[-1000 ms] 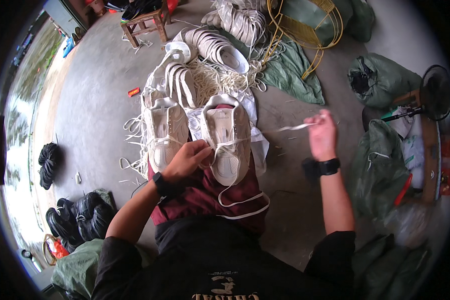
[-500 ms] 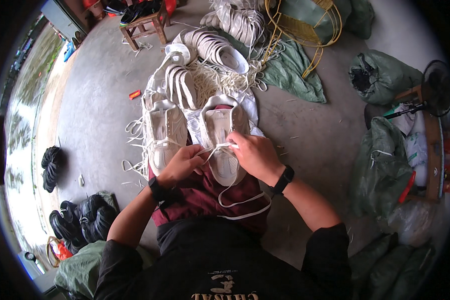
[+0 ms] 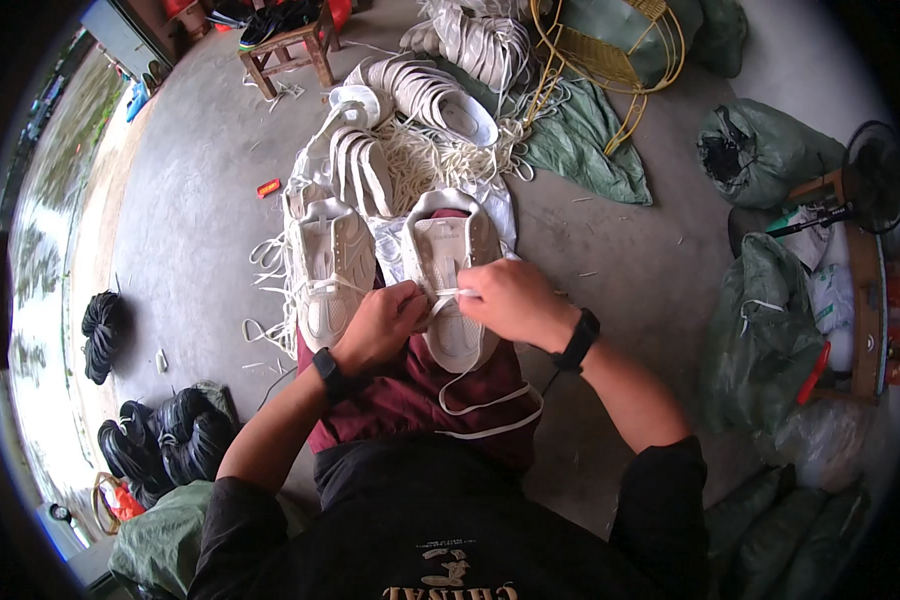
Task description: Lacing shoelaces into a pair of white sneakers.
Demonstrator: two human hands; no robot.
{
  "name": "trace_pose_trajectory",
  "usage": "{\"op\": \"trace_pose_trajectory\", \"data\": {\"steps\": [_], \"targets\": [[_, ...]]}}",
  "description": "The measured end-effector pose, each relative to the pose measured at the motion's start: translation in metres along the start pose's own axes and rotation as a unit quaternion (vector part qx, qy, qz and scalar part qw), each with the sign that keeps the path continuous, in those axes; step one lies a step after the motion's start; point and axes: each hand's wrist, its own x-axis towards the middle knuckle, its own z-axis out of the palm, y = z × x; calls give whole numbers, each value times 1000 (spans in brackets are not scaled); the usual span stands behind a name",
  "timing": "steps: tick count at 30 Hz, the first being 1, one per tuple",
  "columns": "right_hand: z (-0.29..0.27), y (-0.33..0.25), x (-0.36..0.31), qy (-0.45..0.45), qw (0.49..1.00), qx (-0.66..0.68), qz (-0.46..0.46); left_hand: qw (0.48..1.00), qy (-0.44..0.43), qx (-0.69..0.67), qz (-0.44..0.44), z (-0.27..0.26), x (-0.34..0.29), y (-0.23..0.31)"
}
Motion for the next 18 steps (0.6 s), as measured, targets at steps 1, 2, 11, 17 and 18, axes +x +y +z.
{"op": "trace_pose_trajectory", "data": {"steps": [1, 2, 11, 17, 18], "targets": [[-3, 3, 3, 2, 995, 100, 23, 1000, -11, -13, -1, -1, 1, 0], [1, 14, 3, 24, 985, 166, 40, 1000, -12, -14, 0, 0, 2, -2], [-40, 83, -7, 256, 772, 544, 204, 990, -46, -131, -16, -2, 1, -12], [-17, 83, -13, 229, 765, 570, 190, 998, -23, -50, -14, 7, 6, -10], [-17, 77, -10, 217, 750, 591, 202, 999, -11, -47, -26, 7, 6, -10]]}}
